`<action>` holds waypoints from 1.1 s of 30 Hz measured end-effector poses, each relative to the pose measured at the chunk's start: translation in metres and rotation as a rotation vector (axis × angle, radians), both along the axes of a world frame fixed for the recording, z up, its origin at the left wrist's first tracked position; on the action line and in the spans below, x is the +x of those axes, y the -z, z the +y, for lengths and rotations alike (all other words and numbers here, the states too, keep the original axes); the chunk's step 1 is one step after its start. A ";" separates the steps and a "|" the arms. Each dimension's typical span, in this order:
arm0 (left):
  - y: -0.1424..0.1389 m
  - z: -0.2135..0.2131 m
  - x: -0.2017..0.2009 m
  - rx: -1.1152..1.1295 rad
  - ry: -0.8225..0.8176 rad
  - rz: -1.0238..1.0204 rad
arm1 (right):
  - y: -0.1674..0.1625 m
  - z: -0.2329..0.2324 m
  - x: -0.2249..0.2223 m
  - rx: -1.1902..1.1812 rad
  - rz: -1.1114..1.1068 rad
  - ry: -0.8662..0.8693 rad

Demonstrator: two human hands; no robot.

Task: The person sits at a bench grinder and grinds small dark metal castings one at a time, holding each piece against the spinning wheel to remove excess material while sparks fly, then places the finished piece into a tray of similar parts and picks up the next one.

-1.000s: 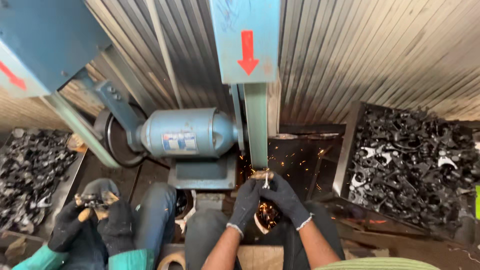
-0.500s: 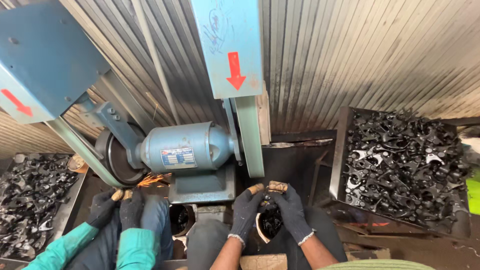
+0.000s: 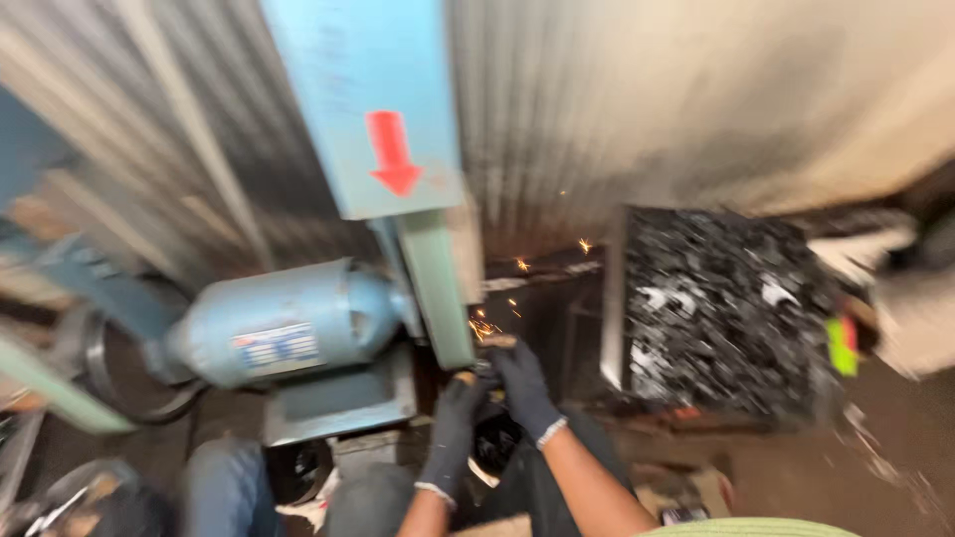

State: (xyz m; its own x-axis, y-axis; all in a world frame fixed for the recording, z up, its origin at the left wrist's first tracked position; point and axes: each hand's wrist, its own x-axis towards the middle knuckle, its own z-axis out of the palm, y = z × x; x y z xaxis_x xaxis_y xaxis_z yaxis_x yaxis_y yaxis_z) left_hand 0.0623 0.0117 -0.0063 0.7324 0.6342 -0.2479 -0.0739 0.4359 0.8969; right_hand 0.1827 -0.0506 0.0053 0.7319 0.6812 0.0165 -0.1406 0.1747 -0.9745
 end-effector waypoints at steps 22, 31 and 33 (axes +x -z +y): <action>-0.027 -0.036 -0.018 0.865 0.456 0.627 | -0.063 -0.134 0.123 -1.229 -1.315 0.266; -0.052 -0.050 -0.044 -0.004 0.391 0.096 | -0.035 -0.127 -0.001 0.045 -0.280 0.047; -0.056 -0.052 -0.050 -0.135 0.371 0.085 | -0.026 -0.121 -0.026 0.007 -0.015 -0.036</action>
State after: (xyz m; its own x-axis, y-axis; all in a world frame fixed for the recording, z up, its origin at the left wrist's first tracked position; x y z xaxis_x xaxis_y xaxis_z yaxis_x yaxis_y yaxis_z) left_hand 0.0124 -0.0400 0.0498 0.8790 0.2878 -0.3801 0.1825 0.5335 0.8259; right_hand 0.1564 -0.1720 0.0315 0.7062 0.7072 0.0326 -0.1322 0.1770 -0.9753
